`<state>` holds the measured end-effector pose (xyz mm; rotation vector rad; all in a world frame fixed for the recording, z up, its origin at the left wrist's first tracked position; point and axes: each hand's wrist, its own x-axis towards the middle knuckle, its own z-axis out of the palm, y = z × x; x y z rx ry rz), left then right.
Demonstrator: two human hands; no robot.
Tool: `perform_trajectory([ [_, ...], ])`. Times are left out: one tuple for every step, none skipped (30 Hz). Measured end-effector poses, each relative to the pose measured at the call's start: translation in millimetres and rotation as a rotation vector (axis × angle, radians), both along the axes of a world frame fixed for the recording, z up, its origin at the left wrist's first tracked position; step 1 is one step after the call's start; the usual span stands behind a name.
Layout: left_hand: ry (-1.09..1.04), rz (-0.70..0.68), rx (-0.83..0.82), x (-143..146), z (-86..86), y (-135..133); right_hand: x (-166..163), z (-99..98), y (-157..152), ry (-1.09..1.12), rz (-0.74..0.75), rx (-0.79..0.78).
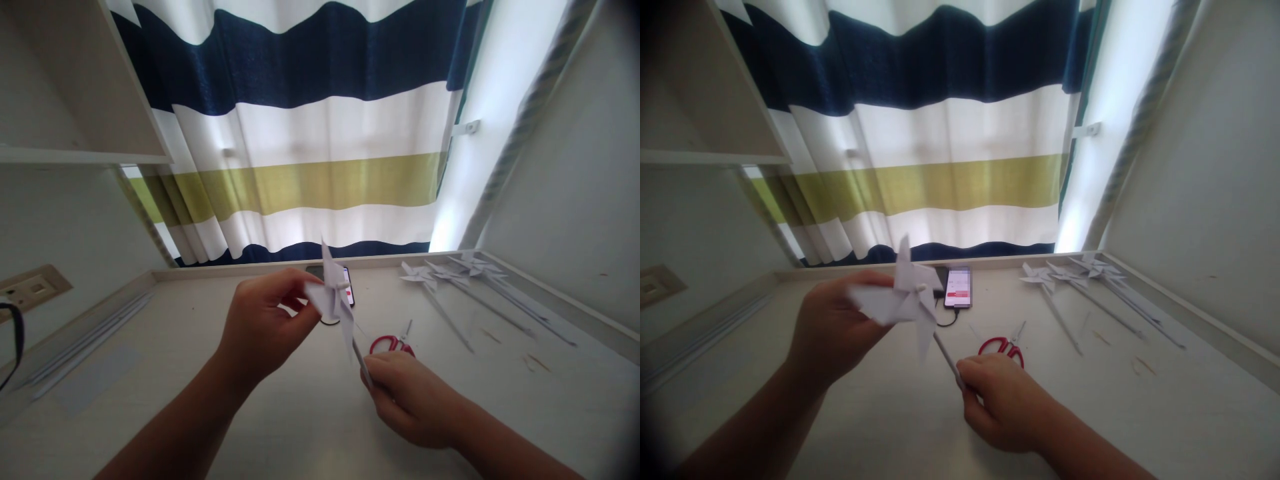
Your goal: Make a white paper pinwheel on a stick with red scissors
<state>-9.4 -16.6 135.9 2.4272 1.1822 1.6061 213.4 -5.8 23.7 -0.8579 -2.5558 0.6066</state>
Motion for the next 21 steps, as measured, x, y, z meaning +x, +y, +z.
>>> perform_trajectory([
  [-0.01,-0.001,-0.009,-1.1,-1.1,1.6,-0.3,-0.4,0.0,0.002,0.001,-0.008],
  [-0.02,-0.002,-0.019,-2.1,-2.2,3.1,-0.6,-0.6,0.0,0.003,0.001,-0.015],
  [-0.026,-0.002,-0.034,-3.0,-3.2,4.5,-0.8,-0.7,-0.1,0.003,0.001,-0.021],
  [-0.031,-0.008,-0.049,-3.8,-4.1,5.9,-0.9,-0.6,-0.3,0.003,0.001,-0.025],
  [-0.039,-0.021,-0.06,-4.5,-4.9,7.1,-0.9,-0.4,-0.6,0.003,0.0,-0.027],
  [-0.052,-0.039,-0.069,-5.1,-5.7,8.3,-0.9,-0.2,-0.8,0.002,0.001,-0.031],
  [-0.065,-0.056,-0.077,-5.7,-6.4,9.5,-0.9,0.0,-0.9,0.001,0.001,-0.035],
  [-0.072,-0.074,-0.085,-6.3,-6.9,10.6,-0.9,0.2,-1.0,0.001,0.001,-0.036],
  [-0.074,-0.089,-0.091,-7.1,-7.4,11.7,-0.9,0.2,-1.0,0.003,-0.001,-0.036],
  [-0.073,-0.098,-0.095,-7.9,-7.8,12.8,-0.9,0.2,-1.0,0.005,-0.004,-0.036],
  [-0.067,-0.104,-0.099,-8.9,-8.1,13.9,-0.9,0.2,-0.8,0.007,-0.006,-0.037],
  [-0.061,-0.113,-0.106,-9.9,-8.4,14.9,-0.8,0.0,-0.6,0.009,-0.009,-0.039],
  [-0.059,-0.126,-0.115,-11.0,-8.6,15.9,-0.7,-0.1,-0.4,0.009,-0.012,-0.042],
  [-0.063,-0.14,-0.128,-12.0,-8.8,16.9,-0.5,-0.3,-0.2,0.008,-0.014,-0.047],
  [-0.071,-0.158,-0.142,-12.9,-9.0,17.9,-0.3,-0.5,0.0,0.006,-0.017,-0.05],
  [-0.079,-0.175,-0.159,-13.6,-9.1,18.8,0.0,-0.6,0.2,0.004,-0.02,-0.051],
  [-0.085,-0.187,-0.171,-14.1,-9.0,19.6,0.3,-0.7,0.3,0.002,-0.023,-0.051],
  [-0.088,-0.191,-0.176,-14.2,-8.8,20.3,0.6,-0.6,0.3,0.001,-0.025,-0.051],
  [-0.085,-0.183,-0.172,-14.1,-8.4,20.9,0.8,-0.5,0.2,-0.001,-0.025,-0.05],
  [-0.072,-0.165,-0.168,-13.8,-7.8,21.3,0.9,-0.3,0.0,-0.003,-0.023,-0.05],
  [-0.059,-0.145,-0.159,-13.4,-7.2,21.6,1.0,0.0,-0.2,-0.004,-0.021,-0.051],
])
